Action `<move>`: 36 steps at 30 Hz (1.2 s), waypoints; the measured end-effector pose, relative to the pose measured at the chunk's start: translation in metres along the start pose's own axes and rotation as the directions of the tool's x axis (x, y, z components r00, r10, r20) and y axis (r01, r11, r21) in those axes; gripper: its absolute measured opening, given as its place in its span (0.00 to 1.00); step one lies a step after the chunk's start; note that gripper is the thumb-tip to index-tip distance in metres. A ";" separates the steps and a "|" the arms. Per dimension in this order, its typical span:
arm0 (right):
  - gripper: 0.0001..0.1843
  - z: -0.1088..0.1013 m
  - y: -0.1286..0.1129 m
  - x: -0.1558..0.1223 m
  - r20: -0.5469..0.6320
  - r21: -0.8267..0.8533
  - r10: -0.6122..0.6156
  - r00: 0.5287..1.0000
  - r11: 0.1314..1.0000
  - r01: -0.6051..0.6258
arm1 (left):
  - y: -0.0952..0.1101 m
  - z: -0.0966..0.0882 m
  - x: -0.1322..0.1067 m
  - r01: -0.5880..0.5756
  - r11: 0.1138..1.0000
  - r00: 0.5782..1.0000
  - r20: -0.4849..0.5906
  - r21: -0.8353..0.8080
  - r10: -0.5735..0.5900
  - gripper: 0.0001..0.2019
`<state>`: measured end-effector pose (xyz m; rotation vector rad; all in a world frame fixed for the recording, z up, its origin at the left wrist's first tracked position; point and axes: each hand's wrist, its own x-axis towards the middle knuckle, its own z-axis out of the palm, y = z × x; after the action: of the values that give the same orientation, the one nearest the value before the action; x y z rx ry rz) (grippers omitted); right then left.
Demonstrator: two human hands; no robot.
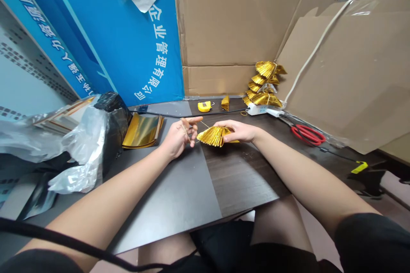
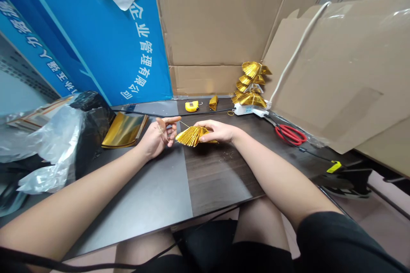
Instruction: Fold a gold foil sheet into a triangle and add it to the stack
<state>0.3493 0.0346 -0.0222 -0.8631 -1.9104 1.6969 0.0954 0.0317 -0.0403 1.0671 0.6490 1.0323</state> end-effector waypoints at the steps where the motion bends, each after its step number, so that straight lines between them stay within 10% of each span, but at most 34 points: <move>1: 0.28 0.001 -0.001 0.001 -0.005 -0.034 0.000 1.000 0.999 0.000 | 0.000 0.002 -0.001 -0.015 0.999 1.000 -0.003 0.030 0.015 0.40; 16: 0.23 0.024 0.005 0.020 -0.373 -0.333 -0.081 0.924 0.942 -0.052 | 0.003 0.027 -0.026 -0.292 0.746 0.929 -0.007 0.598 0.370 0.20; 25: 0.21 0.047 0.000 0.024 -0.471 -0.385 -0.107 0.876 0.918 -0.095 | -0.010 0.037 -0.036 -0.389 0.640 0.919 0.225 0.663 0.325 0.16; 36: 0.24 0.055 -0.002 0.024 -0.539 -0.361 -0.086 0.838 0.923 -0.137 | -0.014 0.029 -0.031 -0.361 0.647 0.922 0.153 0.671 0.356 0.09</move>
<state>0.2944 0.0124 -0.0301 -1.3575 -1.8322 0.9252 0.1124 -0.0096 -0.0435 1.9277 0.8707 1.1498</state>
